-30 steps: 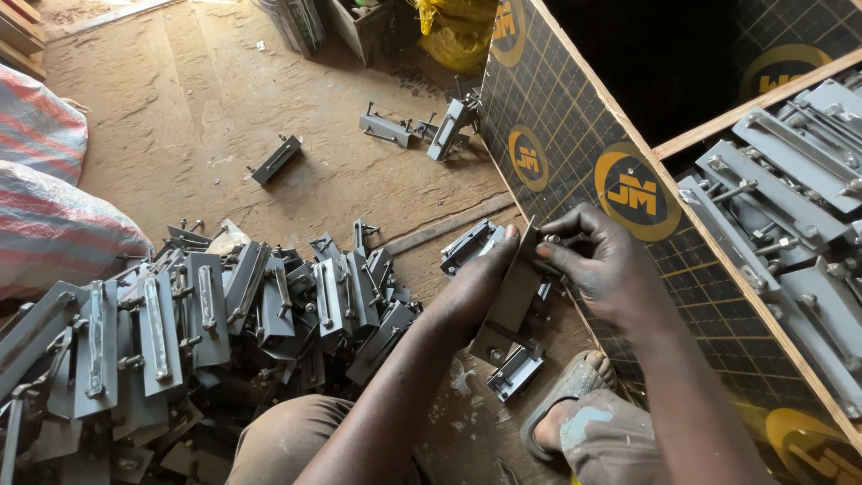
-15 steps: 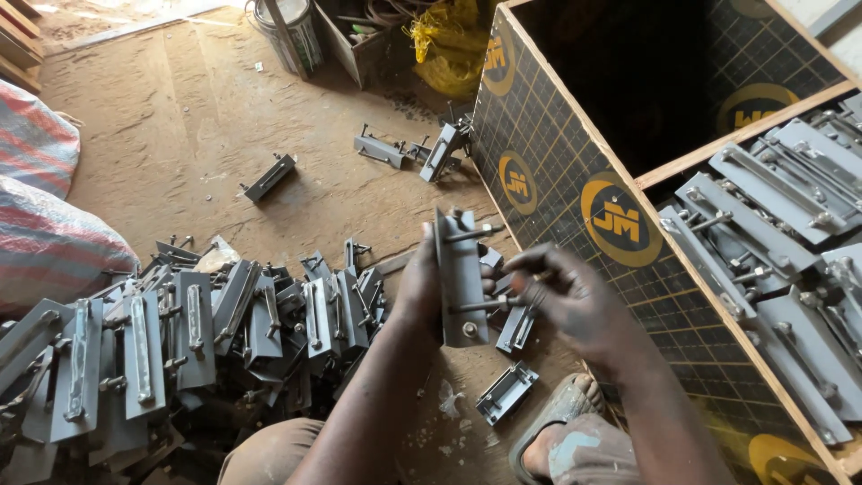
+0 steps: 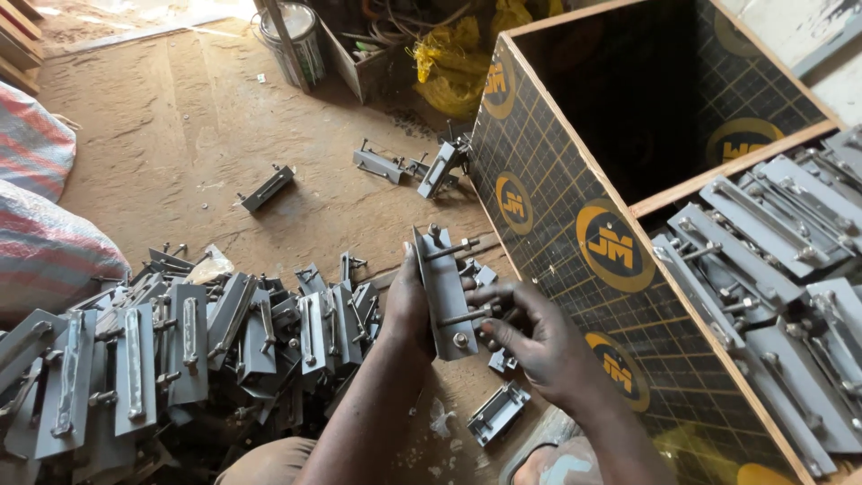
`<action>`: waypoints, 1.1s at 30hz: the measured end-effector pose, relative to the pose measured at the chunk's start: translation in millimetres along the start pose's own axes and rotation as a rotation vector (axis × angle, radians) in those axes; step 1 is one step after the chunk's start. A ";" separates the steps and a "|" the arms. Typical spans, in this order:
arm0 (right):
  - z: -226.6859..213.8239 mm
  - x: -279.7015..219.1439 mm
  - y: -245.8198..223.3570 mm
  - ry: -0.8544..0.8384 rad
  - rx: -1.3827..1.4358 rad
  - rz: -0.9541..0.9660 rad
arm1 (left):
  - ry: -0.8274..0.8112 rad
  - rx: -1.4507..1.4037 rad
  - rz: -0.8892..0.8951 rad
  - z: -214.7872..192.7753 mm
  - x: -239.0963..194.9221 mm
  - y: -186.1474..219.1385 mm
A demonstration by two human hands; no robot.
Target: Assembling small metal components by hand in a workshop environment
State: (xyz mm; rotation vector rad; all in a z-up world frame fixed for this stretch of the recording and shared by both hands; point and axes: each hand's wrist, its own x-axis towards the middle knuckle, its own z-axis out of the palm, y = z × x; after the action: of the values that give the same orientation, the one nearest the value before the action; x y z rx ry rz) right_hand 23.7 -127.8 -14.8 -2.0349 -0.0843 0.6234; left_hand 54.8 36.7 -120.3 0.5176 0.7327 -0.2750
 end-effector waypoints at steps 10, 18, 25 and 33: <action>7.6 0.2 -7.8 0.003 0.093 0.108 | -0.106 0.042 -0.004 -0.1 2.7 -2.6; 18.3 17.3 7.2 0.078 -0.295 -0.027 | -0.222 -0.105 0.000 -9.1 16.6 -5.6; 32.2 42.3 22.7 -0.006 -0.581 -0.029 | -0.222 -0.212 0.138 -7.6 -7.2 1.7; 58.1 66.1 44.6 -0.227 -0.741 -0.129 | 0.130 0.687 0.461 -10.2 -131.9 79.2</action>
State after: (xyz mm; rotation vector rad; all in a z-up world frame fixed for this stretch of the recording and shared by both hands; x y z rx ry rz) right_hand 45.7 -85.2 -101.0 -2.6212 -0.6587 0.8179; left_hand -12.7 116.7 -7.1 1.3452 0.6116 -0.0513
